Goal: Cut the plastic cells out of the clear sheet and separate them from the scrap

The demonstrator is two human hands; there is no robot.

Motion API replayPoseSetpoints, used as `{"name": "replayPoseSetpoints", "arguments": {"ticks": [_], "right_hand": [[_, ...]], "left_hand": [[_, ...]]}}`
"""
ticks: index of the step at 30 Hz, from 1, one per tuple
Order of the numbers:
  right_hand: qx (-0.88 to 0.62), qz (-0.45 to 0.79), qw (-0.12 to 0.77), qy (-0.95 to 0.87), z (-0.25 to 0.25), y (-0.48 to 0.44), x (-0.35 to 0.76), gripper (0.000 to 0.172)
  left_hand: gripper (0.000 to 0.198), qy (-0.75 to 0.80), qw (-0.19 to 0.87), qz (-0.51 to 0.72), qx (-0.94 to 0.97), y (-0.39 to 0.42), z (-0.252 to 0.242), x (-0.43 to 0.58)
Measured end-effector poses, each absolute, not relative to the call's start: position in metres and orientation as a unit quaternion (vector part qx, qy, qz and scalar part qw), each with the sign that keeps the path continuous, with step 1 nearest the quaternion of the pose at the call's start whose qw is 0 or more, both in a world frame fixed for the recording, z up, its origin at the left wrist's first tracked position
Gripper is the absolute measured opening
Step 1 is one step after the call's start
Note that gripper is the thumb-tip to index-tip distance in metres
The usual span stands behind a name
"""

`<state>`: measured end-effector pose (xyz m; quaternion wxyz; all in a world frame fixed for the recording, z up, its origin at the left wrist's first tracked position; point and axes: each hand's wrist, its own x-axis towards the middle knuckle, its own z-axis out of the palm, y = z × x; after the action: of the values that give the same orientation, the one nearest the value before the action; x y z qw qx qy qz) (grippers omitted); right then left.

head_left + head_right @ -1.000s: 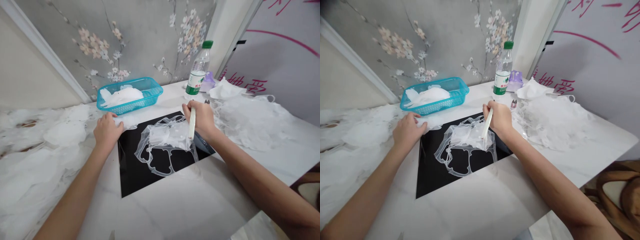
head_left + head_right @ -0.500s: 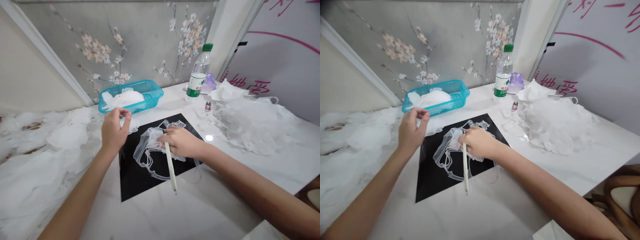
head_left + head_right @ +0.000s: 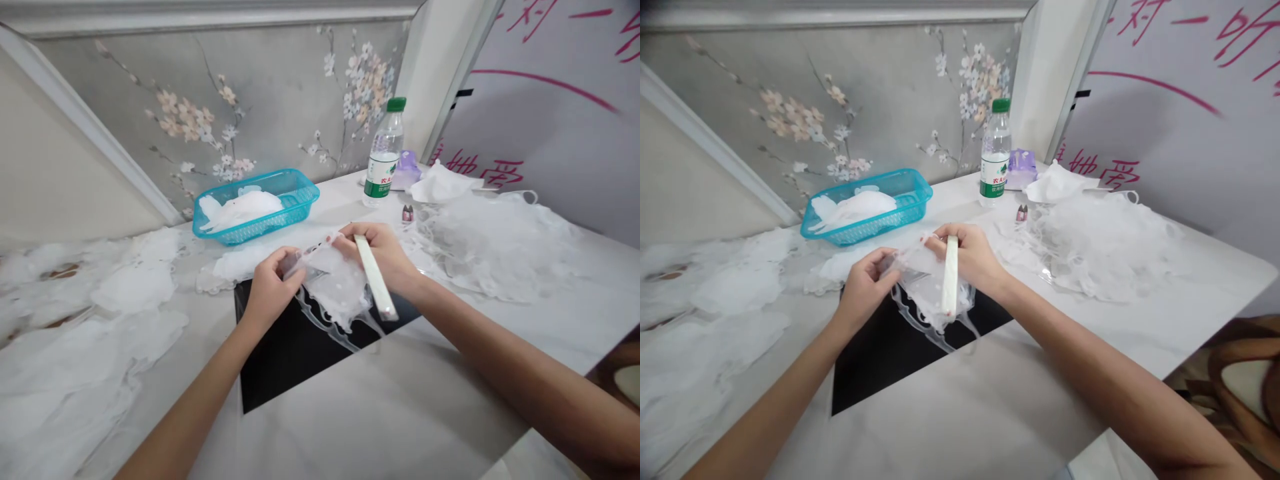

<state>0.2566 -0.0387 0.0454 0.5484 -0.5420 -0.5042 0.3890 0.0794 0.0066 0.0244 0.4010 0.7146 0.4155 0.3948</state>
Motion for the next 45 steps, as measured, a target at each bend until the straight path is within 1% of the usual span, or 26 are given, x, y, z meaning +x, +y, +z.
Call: {"name": "replayPoseSetpoints", "arguments": {"ticks": [2, 4, 7, 9, 12, 13, 14, 16, 17, 19, 20, 22, 25, 27, 29, 32, 34, 39, 42, 45], "right_hand": [[-0.538, 0.439, 0.546, -0.468, 0.050, -0.038, 0.264, 0.024], [-0.513, 0.511, 0.532, -0.439, 0.055, -0.039, 0.271, 0.024], [-0.453, 0.596, 0.509, -0.425, 0.061, -0.040, 0.277, 0.020], [-0.437, 0.611, 0.510, -0.419, 0.061, -0.040, 0.277, 0.022], [-0.465, 0.599, 0.520, -0.392, 0.050, -0.033, 0.275, 0.027], [-0.476, 0.594, 0.523, -0.383, 0.044, -0.030, 0.275, 0.027], [-0.484, 0.588, 0.529, -0.375, 0.038, -0.027, 0.276, 0.026], [-0.489, 0.578, 0.539, -0.369, 0.028, -0.022, 0.279, 0.019], [-0.493, 0.569, 0.544, -0.370, 0.024, -0.021, 0.281, 0.018], [-0.513, 0.528, 0.554, -0.389, 0.019, -0.020, 0.284, 0.029], [-0.525, 0.501, 0.558, -0.402, 0.017, -0.020, 0.284, 0.032], [-0.540, 0.453, 0.567, -0.426, 0.016, -0.021, 0.282, 0.031], [-0.526, 0.431, 0.573, -0.457, 0.014, -0.022, 0.276, 0.029], [-0.527, 0.408, 0.563, -0.489, 0.013, -0.021, 0.272, 0.028], [-0.549, 0.328, 0.556, -0.531, 0.013, -0.022, 0.269, 0.026], [-0.580, 0.127, 0.546, -0.592, 0.014, -0.024, 0.267, 0.020], [-0.562, 0.053, 0.521, -0.640, 0.016, -0.026, 0.265, 0.017], [-0.475, 0.065, 0.428, -0.767, 0.015, -0.031, 0.259, 0.017], [-0.486, 0.039, 0.392, -0.780, 0.013, -0.031, 0.257, 0.017], [-0.498, 0.026, 0.380, -0.779, 0.012, -0.031, 0.257, 0.018]], "left_hand": [[0.018, 0.424, 0.460, 0.430, 0.650, 0.011, 0.033, 0.076], [0.013, 0.445, 0.509, 0.441, 0.590, 0.014, 0.042, 0.073], [0.015, 0.463, 0.544, 0.430, 0.551, 0.017, 0.053, 0.068], [0.020, 0.468, 0.512, 0.444, 0.568, 0.016, 0.052, 0.069], [0.033, 0.494, 0.371, 0.498, 0.608, 0.013, 0.036, 0.074], [0.035, 0.506, 0.332, 0.499, 0.620, 0.011, 0.028, 0.076], [0.031, 0.512, 0.318, 0.486, 0.633, 0.009, 0.019, 0.079], [0.020, 0.494, 0.361, 0.413, 0.675, 0.005, 0.004, 0.084], [0.020, 0.474, 0.378, 0.375, 0.701, 0.003, -0.001, 0.085], [0.027, 0.436, 0.398, 0.327, 0.738, -0.001, -0.006, 0.088], [0.032, 0.419, 0.408, 0.322, 0.744, -0.003, -0.006, 0.089], [0.036, 0.384, 0.449, 0.331, 0.735, -0.006, -0.004, 0.089], [0.027, 0.349, 0.512, 0.335, 0.710, -0.009, -0.002, 0.090], [0.025, 0.346, 0.554, 0.331, 0.682, -0.010, -0.003, 0.091], [0.023, 0.350, 0.594, 0.345, 0.637, -0.010, -0.005, 0.092], [0.022, 0.363, 0.627, 0.393, 0.567, -0.010, -0.007, 0.094], [0.023, 0.367, 0.636, 0.421, 0.532, -0.009, -0.007, 0.095], [0.021, 0.383, 0.645, 0.468, 0.467, -0.006, -0.010, 0.095], [0.020, 0.378, 0.652, 0.477, 0.453, -0.005, -0.011, 0.096], [0.020, 0.363, 0.667, 0.472, 0.448, -0.005, -0.011, 0.097]]}}
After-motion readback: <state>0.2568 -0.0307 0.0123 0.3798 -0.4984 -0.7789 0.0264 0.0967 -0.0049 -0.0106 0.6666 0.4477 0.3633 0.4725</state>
